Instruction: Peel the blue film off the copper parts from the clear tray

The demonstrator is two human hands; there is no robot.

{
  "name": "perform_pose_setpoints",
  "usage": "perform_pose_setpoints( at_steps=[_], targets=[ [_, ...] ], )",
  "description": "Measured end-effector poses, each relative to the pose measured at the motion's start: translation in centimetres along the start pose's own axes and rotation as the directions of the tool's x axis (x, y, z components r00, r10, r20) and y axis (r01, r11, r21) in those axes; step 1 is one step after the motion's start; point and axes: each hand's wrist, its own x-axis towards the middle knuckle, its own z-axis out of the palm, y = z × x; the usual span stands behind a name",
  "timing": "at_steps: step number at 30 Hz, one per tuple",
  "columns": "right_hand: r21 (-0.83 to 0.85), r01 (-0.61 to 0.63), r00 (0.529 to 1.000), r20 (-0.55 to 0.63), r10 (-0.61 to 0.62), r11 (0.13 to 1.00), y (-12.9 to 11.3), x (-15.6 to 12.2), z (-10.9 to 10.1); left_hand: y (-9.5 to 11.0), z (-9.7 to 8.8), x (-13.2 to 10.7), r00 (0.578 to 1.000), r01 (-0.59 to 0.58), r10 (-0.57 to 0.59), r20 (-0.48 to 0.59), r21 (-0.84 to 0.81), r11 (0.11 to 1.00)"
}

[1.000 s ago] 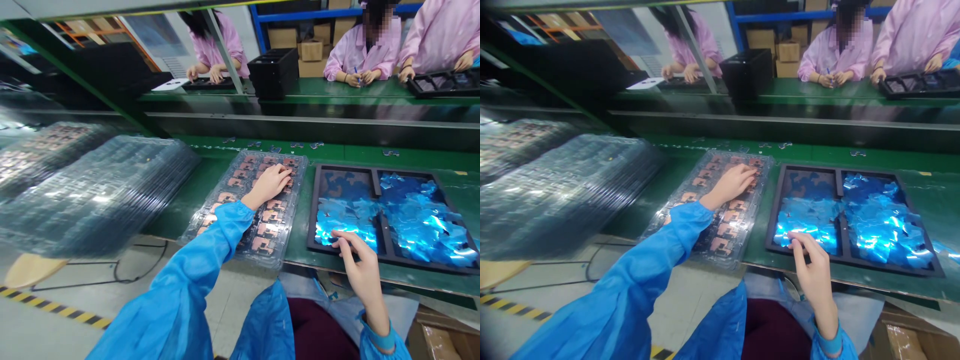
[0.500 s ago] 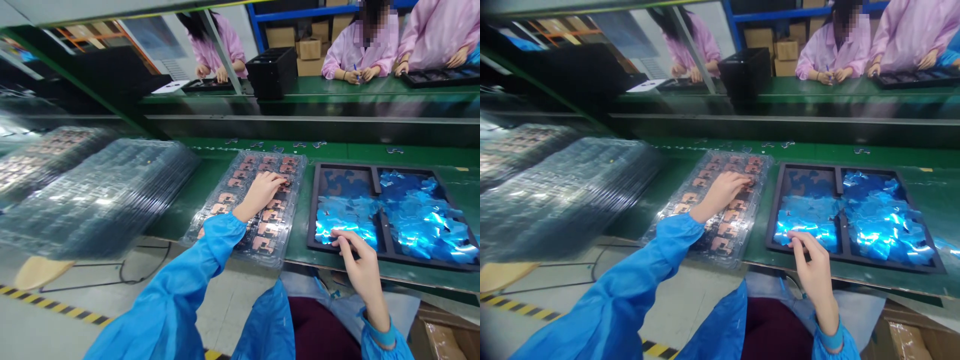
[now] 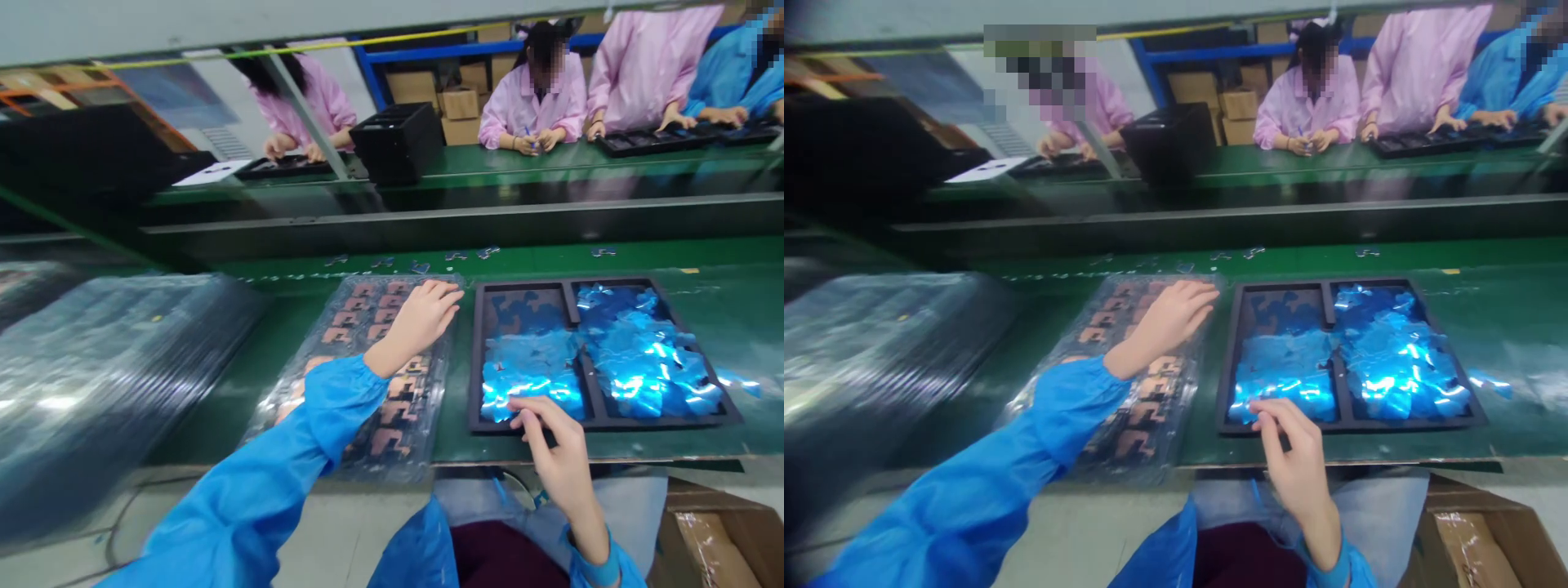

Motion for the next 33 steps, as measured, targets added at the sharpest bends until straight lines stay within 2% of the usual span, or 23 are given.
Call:
perform_pose_setpoints(
  at_steps=[2,4,8,10,12,14,17,20,22,24,25,27,28,30,33],
  targets=[
    [0.008,0.074,0.996,-0.044,-0.074,0.997,-0.6,-0.3,-0.5,2.3,0.7,4.9,0.997,-0.075,0.077,0.024,-0.066,0.995],
    [-0.009,0.135,0.988,-0.076,-0.135,0.991,-1.0,-0.6,-1.8,5.2,2.2,11.1,0.991,-0.102,0.113,0.07,-0.152,0.983],
    [-0.094,0.173,0.968,-0.169,-0.187,0.98,-1.0,-1.6,-6.4,12.0,7.2,24.1,0.987,-0.071,0.106,0.123,-0.261,0.963],
    [-0.141,0.174,0.955,-0.219,-0.202,0.975,-0.6,-2.2,-8.8,14.9,9.7,29.1,0.986,-0.023,0.069,0.15,-0.291,0.956],
    [-0.179,0.13,0.936,-0.303,-0.18,0.975,-0.2,-2.6,-10.5,17.0,11.7,32.5,0.983,0.033,0.026,0.179,-0.32,0.947],
    [-0.204,0.059,0.911,-0.388,-0.136,0.977,0.0,-2.8,-11.6,18.2,12.7,34.4,0.98,0.085,-0.014,0.196,-0.358,0.93],
    [-0.229,0.006,0.895,-0.432,-0.107,0.974,0.1,-2.6,-12.5,18.8,11.7,34.9,0.977,0.15,-0.061,0.205,-0.45,0.88],
    [-0.207,-0.054,0.885,-0.463,-0.049,0.977,0.0,-1.7,-12.9,19.0,8.4,32.3,0.972,0.192,-0.072,0.222,-0.586,0.788],
    [-0.141,-0.109,0.858,-0.513,0.021,0.984,-0.2,-0.8,-12.9,19.2,5.3,28.1,0.968,0.208,-0.054,0.243,-0.67,0.712],
    [-0.031,-0.112,0.822,-0.564,0.075,0.993,-0.7,0.3,-12.3,19.6,2.0,22.0,0.963,0.221,-0.014,0.27,-0.756,0.616],
    [0.023,-0.101,0.819,-0.565,0.096,0.995,-1.1,0.8,-11.8,19.9,0.4,18.5,0.959,0.23,0.008,0.283,-0.796,0.56],
    [0.096,-0.075,0.833,-0.542,0.116,0.992,-1.8,1.4,-10.4,20.8,-2.5,11.3,0.952,0.25,0.067,0.297,-0.888,0.386],
    [0.127,-0.075,0.839,-0.528,0.131,0.989,-2.2,1.4,-9.6,21.3,-3.8,7.8,0.951,0.267,0.055,0.303,-0.899,0.346],
    [0.181,-0.086,0.847,-0.505,0.167,0.98,-3.1,0.5,-7.8,22.3,-5.6,1.6,0.951,0.299,-0.029,0.307,-0.894,0.333],
    [0.292,-0.136,0.873,-0.417,0.254,0.947,-4.1,-2.2,-5.3,23.8,-6.7,-5.6,0.939,0.328,-0.229,0.255,-0.863,0.384]
  ],
)
